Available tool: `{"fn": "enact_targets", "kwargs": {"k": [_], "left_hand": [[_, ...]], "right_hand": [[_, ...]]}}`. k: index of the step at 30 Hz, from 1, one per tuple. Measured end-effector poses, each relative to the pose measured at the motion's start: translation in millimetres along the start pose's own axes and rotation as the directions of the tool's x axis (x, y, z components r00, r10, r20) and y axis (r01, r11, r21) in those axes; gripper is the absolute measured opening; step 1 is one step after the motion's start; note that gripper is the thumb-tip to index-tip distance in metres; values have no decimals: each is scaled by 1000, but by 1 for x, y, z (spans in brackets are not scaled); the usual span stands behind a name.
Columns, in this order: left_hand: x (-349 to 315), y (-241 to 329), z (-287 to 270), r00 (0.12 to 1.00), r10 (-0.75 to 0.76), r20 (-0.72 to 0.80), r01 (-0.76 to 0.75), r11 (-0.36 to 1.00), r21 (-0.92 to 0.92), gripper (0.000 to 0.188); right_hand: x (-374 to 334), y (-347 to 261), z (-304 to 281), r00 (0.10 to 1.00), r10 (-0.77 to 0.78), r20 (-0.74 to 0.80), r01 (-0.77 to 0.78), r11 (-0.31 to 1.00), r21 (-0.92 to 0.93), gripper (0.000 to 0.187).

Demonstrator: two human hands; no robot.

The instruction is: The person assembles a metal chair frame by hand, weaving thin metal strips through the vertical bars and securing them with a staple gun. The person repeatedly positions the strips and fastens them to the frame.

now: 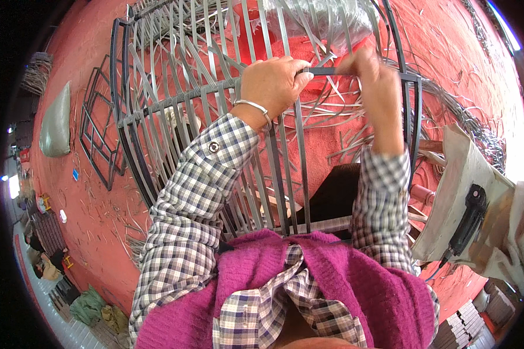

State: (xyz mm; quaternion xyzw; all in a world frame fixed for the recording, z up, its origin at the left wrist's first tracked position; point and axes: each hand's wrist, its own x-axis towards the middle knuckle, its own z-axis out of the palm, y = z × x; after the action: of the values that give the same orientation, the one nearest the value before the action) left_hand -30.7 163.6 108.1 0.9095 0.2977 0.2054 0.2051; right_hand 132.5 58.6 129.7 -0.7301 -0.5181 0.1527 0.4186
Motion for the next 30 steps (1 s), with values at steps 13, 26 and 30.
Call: {"fn": "enact_targets", "kwargs": {"k": [13,26,30], "left_hand": [[13,-12,-4,975,-90,205,108,991,-79,28],[14,-12,-5,988,-155,20,156,981,-119,27],[23,-20,-8,974,-220,59,227,953,-200,32]], "right_hand": [[-69,20,63,983,180,44,-185,943,278,26],[25,-71,44,934,-358,0,339,886,-315,10],[4,-35,-13,997,9,-79,-7,999,33,31]]}}
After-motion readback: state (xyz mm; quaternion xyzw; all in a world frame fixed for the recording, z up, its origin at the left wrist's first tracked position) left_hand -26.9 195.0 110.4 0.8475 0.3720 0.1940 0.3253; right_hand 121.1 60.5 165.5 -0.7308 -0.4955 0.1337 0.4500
